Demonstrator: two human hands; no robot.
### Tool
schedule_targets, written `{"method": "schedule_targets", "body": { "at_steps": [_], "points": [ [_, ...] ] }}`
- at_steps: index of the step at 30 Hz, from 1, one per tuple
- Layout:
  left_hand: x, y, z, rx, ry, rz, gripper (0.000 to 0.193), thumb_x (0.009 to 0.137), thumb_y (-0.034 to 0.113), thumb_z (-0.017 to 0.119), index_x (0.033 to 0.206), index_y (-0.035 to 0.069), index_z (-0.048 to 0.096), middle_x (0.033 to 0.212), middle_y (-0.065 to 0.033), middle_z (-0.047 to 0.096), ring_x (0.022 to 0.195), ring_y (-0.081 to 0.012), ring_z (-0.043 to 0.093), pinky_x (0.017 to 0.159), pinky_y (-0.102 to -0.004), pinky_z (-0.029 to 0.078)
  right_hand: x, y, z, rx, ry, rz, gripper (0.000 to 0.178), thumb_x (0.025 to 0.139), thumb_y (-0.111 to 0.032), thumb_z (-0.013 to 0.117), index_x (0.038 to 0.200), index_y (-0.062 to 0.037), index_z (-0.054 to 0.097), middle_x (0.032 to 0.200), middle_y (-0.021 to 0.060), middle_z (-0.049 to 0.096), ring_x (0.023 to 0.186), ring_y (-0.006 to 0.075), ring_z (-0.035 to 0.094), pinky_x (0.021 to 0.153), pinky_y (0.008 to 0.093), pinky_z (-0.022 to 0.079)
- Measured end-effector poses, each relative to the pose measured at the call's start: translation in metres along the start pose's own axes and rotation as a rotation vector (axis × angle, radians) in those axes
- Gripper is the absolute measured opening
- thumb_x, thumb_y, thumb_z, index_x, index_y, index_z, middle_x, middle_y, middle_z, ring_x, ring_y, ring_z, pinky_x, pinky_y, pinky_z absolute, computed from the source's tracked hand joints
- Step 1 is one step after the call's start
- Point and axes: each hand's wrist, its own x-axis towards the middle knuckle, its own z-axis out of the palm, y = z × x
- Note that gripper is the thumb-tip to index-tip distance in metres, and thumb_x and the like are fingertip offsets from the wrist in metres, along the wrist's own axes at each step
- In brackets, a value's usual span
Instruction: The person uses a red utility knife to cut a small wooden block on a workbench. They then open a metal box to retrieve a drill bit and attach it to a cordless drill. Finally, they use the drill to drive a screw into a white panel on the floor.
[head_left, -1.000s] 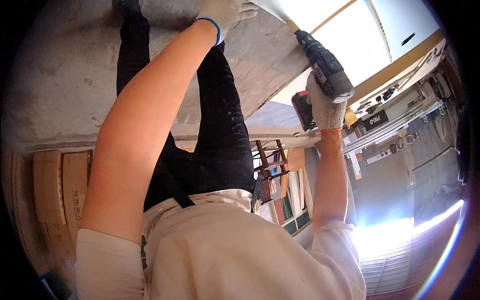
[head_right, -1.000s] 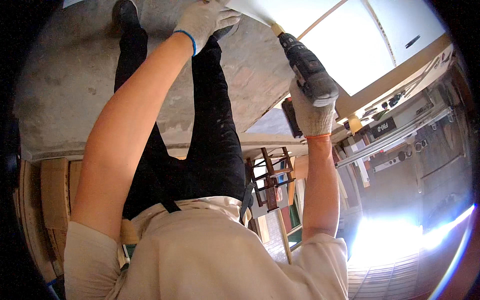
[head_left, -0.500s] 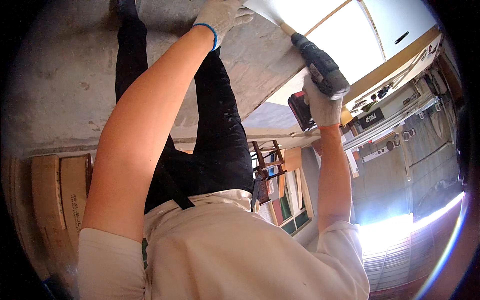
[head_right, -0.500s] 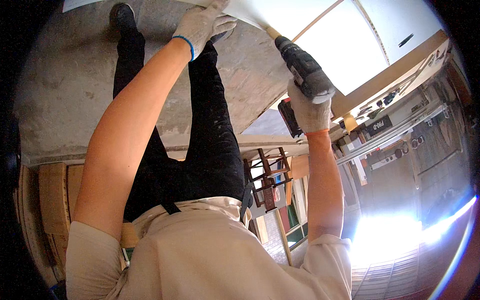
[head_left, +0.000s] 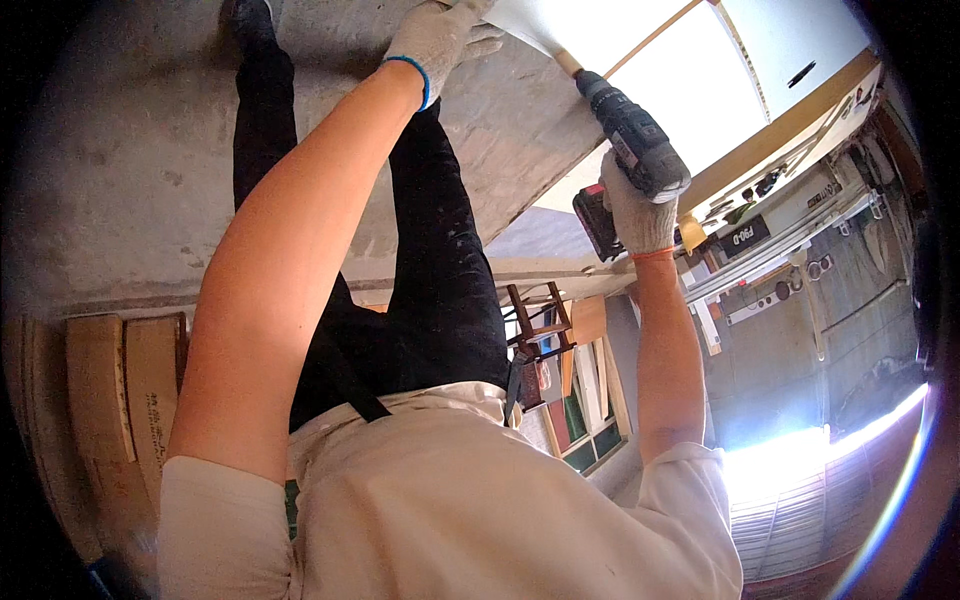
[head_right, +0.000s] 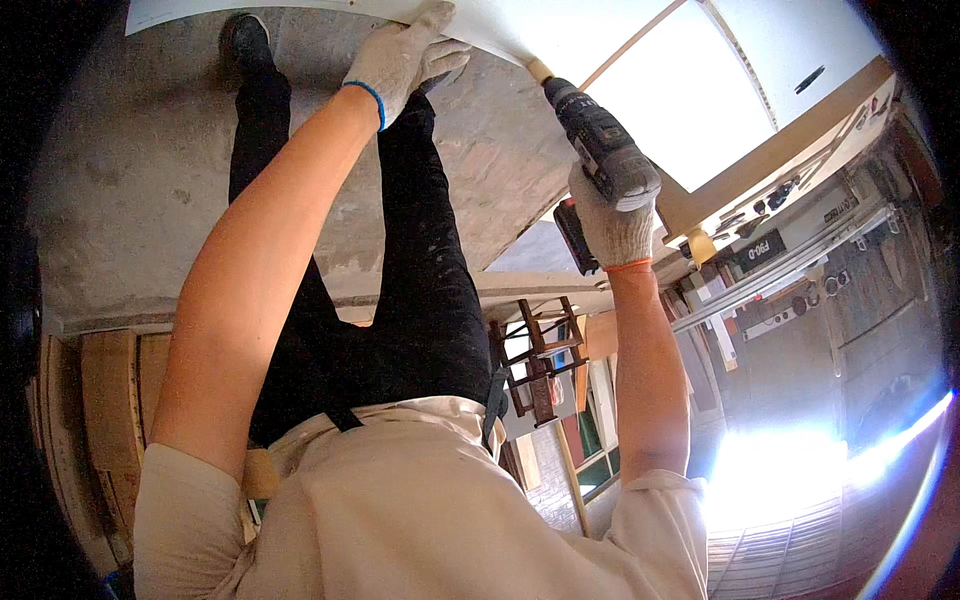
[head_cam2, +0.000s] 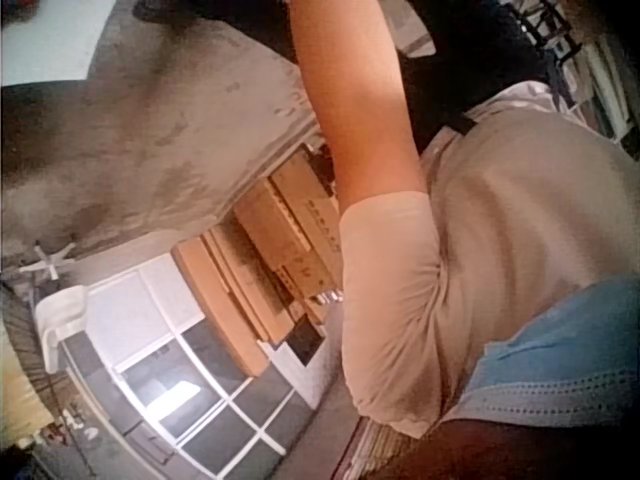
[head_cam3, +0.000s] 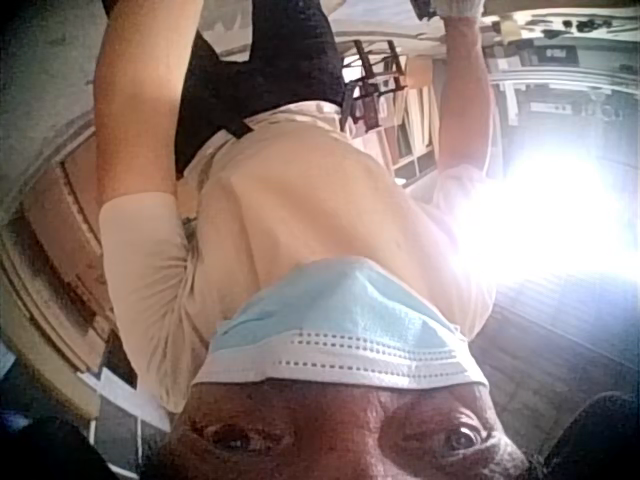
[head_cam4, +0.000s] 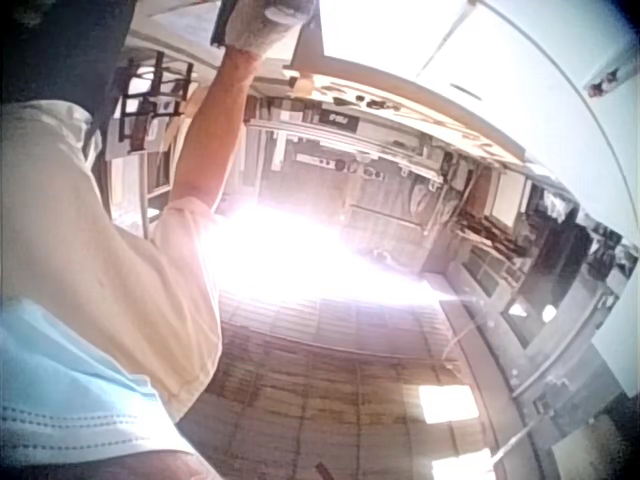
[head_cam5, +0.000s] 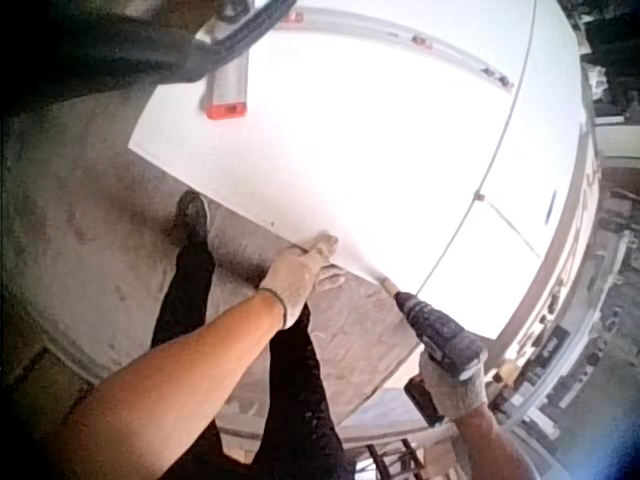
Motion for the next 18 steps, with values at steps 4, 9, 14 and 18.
{"method": "schedule_targets", "body": {
  "at_steps": [4, 9, 14, 18],
  "points": [
    [0.001, -0.002, -0.001, -0.009, 0.019, 0.011, 0.046, 0.111, 0.037, 0.065, 0.142, 0.002, 0.062, 0.134, -0.0100, 0.070, 0.115, -0.0249, 0.071, 0.095, -0.0410, 0.063, 0.000, 0.007, 0.002, -0.014, -0.004, 0.010, 0.017, 0.093, -0.013, 0.075, 0.105, -0.0003, 0.075, 0.088, 0.0116, 0.077, 0.076, 0.0211, 0.073, 0.074, 0.0358, 0.060],
    [-0.002, -0.001, 0.000, -0.002, 0.004, 0.001, 0.043, 0.111, 0.037, 0.066, 0.137, 0.003, 0.065, 0.129, -0.0104, 0.072, 0.113, -0.0244, 0.072, 0.093, -0.0398, 0.063, -0.001, 0.016, 0.004, -0.023, 0.003, -0.041, 0.016, 0.095, -0.015, 0.076, 0.105, -0.0027, 0.075, 0.085, 0.0071, 0.075, 0.073, 0.0169, 0.071, 0.069, 0.0346, 0.059],
    [-0.004, 0.004, 0.005, -0.009, 0.016, -0.006, 0.043, 0.112, 0.036, 0.065, 0.137, 0.001, 0.064, 0.130, -0.0119, 0.072, 0.115, -0.0262, 0.072, 0.096, -0.0411, 0.062, 0.001, 0.016, 0.004, -0.066, 0.002, -0.093, 0.012, 0.100, -0.018, 0.076, 0.105, -0.0073, 0.076, 0.078, 0.0002, 0.071, 0.067, 0.0090, 0.067, 0.062, 0.0307, 0.057],
    [-0.005, 0.005, 0.006, 0.003, 0.043, -0.032, 0.043, 0.112, 0.034, 0.064, 0.138, -0.001, 0.063, 0.132, -0.0128, 0.072, 0.117, -0.0278, 0.071, 0.098, -0.0420, 0.062, 0.002, 0.010, 0.002, -0.028, 0.005, -0.098, 0.015, 0.097, -0.016, 0.075, 0.107, -0.0051, 0.076, 0.084, 0.0045, 0.075, 0.074, 0.0133, 0.070, 0.069, 0.0333, 0.059]
  ]
}}
